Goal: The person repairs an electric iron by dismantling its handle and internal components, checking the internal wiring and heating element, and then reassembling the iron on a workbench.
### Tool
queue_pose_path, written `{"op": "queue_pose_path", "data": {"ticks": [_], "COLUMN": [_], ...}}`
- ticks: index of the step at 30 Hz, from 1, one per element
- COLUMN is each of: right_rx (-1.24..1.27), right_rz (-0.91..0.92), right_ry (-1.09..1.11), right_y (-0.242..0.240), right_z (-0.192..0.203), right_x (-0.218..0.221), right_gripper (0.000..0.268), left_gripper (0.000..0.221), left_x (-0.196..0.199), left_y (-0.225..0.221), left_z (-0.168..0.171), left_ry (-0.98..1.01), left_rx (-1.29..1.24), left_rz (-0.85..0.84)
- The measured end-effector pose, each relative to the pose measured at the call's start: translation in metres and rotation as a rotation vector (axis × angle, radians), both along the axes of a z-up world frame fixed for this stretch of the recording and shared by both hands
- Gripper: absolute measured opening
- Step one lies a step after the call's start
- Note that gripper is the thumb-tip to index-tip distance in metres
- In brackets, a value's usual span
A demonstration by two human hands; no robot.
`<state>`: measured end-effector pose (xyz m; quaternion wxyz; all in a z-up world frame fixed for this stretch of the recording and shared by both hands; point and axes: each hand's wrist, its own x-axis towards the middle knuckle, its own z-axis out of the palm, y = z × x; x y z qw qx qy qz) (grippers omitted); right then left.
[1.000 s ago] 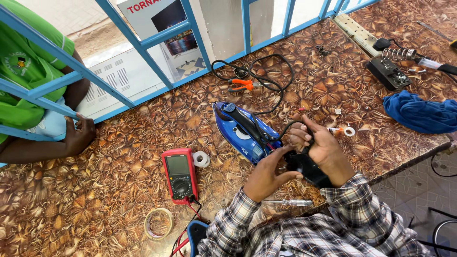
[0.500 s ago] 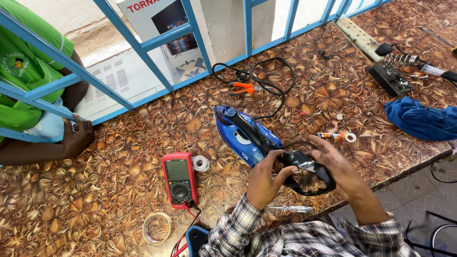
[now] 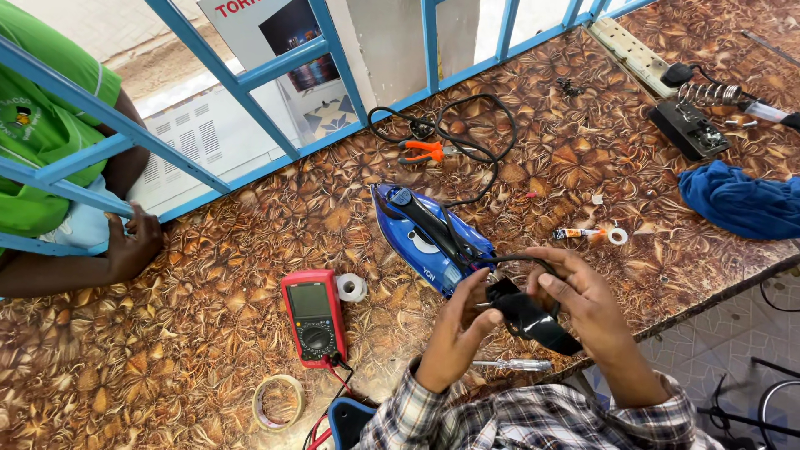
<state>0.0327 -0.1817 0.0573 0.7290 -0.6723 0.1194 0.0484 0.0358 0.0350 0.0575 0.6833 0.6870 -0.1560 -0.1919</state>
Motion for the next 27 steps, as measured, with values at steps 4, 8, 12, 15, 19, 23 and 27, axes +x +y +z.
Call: {"op": "queue_pose_path", "data": {"ticks": [4,8,12,15,19,23,27], "right_rx": [-0.144,-0.129,-0.130,-0.044,-0.099,0.024,0.162], "right_rz": [0.023,0.164,0.183,0.201,0.201,0.148,0.147], "right_ry": [0.033,-0.196,-0.265,-0.288,-0.228,-0.154,-0.178], "right_y": [0.021,0.032,0.023,0.016,0.012,0.011,0.009], "right_z": [0.016,0.018,0.009,0.009,0.020,0.027,0.020], "right_x": [-0.009,-0.018,-0.016,-0.015,-0.012,-0.008,-0.007], "right_gripper": [0.038,0.037,0.036,0.031,0.031,0.033,0.036], "left_gripper": [0.080,0.078,0.066,0.068,0.071,0.064,0.059], "left_x": [-0.012,-0.020,-0.023,-0.029,-0.031,-0.030,-0.029], "left_y": [0.003,0.002,0.008,0.010,0.011,0.007,0.003], "left_z": [0.008,0.020,-0.012,-0.045,-0.083,-0.112,-0.138], "left_ry": [-0.005,0.132,0.257,0.290,0.306,0.311,0.463], "left_rx": [0.029,0.178,0.152,0.051,-0.136,-0.339,-0.482], "left_rz": [0.019,0.090,0.098,0.161,0.223,0.394,0.437]}}
